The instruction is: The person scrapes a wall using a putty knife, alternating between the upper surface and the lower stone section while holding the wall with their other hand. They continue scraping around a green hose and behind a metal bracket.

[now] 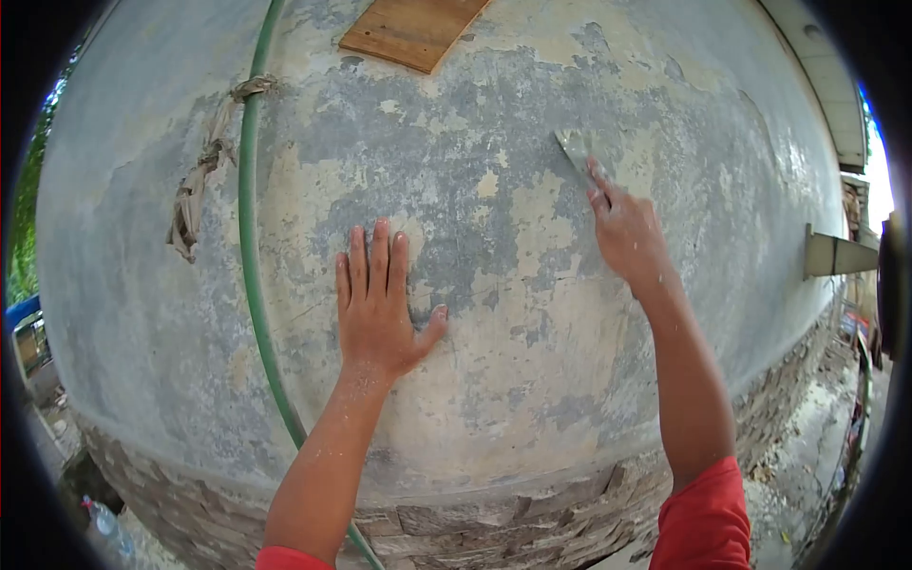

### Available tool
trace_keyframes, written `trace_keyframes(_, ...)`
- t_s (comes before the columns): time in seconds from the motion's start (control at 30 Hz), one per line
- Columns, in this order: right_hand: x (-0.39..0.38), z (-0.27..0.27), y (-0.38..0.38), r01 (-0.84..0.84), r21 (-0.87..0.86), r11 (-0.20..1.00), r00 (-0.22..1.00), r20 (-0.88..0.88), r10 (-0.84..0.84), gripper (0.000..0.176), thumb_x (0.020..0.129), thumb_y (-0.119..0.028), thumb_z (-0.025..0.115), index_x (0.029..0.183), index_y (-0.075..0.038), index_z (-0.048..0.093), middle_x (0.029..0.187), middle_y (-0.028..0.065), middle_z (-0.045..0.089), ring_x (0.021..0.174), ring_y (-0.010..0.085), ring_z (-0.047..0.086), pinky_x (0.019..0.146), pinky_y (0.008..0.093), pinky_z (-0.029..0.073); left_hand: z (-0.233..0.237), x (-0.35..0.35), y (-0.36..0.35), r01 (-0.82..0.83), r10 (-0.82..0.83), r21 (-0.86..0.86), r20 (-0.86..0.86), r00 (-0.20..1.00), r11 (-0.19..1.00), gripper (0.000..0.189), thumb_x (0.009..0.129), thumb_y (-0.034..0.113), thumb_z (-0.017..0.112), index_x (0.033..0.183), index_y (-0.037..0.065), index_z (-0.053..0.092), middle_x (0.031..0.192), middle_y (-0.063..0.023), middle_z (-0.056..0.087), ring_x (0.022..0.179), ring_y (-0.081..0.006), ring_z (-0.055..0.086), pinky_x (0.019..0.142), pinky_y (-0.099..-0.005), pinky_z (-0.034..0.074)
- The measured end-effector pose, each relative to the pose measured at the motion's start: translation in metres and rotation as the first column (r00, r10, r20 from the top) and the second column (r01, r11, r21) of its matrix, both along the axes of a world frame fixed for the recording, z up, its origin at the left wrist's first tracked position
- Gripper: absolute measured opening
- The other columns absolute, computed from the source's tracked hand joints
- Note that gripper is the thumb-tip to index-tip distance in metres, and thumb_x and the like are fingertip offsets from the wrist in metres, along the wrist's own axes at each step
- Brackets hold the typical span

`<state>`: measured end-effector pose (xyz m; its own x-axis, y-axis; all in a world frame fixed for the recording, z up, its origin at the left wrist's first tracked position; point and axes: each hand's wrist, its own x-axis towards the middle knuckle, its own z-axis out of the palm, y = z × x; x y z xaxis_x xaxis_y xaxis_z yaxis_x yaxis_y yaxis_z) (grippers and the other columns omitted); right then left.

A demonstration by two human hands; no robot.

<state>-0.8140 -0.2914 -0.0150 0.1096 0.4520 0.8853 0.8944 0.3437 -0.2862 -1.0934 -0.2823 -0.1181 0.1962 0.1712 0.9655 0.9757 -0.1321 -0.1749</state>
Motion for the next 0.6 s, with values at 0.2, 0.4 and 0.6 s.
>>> trace_keyframes(0.2,0.003,0.114,0.007,0.022,0.102,0.995,0.996,0.083,-0.031,0.044,0.1,-0.035,0.044,0.142,-0.023,0.044,0.066,0.0105,0.058,0.049,0.0188,0.049,0.053,0.0371,0.05,0.021,0.004,0.005,-0.038,0.038,0.022,-0.006,0.999,0.999,0.089,0.081,0.045,0.059,0.15,0.005,0.019,0.159,-0.0131,0.011,0.147,-0.0347,0.004,0.118,-0.0522,0.007)
trace_keyframes(0.4,0.01,0.11,0.011,0.126,-0.031,0.992,0.986,0.117,-0.121,0.045,0.1,-0.036,0.043,0.142,-0.017,0.045,0.074,0.0117,0.063,0.055,0.0186,0.053,0.06,0.0351,0.052,0.074,0.028,0.015,-0.045,0.048,0.09,-0.029,0.998,0.995,0.091,0.083,0.047,0.058,0.151,0.004,0.015,0.159,-0.0127,0.008,0.147,-0.0326,0.002,0.119,-0.0503,0.006)
trace_keyframes(0.6,0.008,0.12,-0.007,0.098,0.01,0.995,0.984,0.148,-0.099,0.045,0.1,-0.035,0.044,0.14,-0.015,0.048,0.081,0.0137,0.066,0.055,0.0219,0.056,0.057,0.0367,0.052,0.118,0.06,0.027,-0.07,0.074,0.132,-0.027,0.997,0.989,0.086,0.087,0.05,0.053,0.151,0.005,0.017,0.159,-0.0125,0.009,0.147,-0.0314,0.003,0.119,-0.0477,0.006)
